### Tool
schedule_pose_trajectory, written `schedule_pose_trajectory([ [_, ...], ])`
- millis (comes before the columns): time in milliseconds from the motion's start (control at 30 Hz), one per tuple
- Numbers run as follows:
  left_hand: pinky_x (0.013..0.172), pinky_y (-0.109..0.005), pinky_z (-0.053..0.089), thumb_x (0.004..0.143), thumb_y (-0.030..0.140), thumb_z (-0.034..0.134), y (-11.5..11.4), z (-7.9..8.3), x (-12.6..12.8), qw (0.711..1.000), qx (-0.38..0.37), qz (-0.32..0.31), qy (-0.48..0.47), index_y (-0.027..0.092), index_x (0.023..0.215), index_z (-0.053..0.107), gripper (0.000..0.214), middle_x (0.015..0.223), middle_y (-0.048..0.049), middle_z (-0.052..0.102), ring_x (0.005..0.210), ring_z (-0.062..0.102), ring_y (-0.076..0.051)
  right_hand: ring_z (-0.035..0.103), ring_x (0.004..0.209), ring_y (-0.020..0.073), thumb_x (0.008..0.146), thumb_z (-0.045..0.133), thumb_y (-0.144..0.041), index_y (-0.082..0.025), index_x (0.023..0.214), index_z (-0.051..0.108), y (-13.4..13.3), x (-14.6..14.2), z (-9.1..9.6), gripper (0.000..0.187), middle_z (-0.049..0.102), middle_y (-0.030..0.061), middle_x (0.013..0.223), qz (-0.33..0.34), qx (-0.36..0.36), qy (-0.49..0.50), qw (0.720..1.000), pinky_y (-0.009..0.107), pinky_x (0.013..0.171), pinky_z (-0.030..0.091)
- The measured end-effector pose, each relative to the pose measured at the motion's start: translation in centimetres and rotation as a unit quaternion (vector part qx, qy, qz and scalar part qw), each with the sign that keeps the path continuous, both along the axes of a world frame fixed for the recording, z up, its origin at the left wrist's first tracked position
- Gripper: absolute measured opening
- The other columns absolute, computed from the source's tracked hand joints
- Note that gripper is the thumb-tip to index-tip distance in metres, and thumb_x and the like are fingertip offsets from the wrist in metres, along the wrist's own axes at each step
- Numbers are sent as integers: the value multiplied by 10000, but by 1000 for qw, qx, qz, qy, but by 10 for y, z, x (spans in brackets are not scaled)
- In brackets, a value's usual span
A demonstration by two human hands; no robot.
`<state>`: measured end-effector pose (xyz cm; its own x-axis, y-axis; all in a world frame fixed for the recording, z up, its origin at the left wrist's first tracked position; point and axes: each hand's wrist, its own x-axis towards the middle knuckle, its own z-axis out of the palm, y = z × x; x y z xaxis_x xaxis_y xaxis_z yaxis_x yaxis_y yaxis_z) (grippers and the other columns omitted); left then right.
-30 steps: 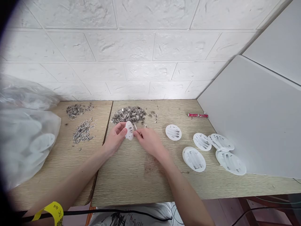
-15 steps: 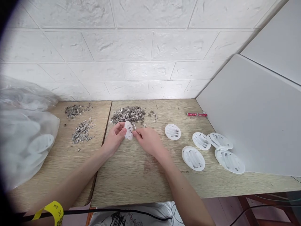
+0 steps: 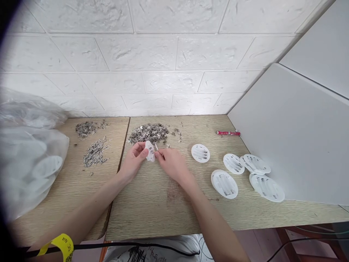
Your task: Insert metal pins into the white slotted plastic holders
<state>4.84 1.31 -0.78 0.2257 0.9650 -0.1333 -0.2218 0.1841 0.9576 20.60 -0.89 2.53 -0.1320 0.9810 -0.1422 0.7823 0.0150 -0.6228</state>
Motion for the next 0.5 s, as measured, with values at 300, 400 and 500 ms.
schedule_pose_trajectory([
  [300,790,-309,468,666,506,782,0,2,-1,1000,19,-17,17,177,978,583,496,947,-68,644,885,605,-185,414,544,125,934,408,-331,-182,633,514,-1,-1,0,352,539,4,587,-5,6,-3,1000,266,552,238],
  [400,796,-316,473,662,489,790,1,3,-1,999,13,-22,32,177,982,589,490,941,-69,654,886,611,-190,411,542,126,929,410,-325,-184,631,511,0,-1,0,345,533,4,582,-8,-2,-18,1000,270,552,234],
  [500,823,-327,474,661,475,795,1,4,-1,999,10,-26,32,179,993,596,487,946,-67,668,909,616,-194,395,544,124,920,417,-313,-185,628,512,1,1,2,333,523,1,585,-7,-9,-25,1000,269,554,233],
])
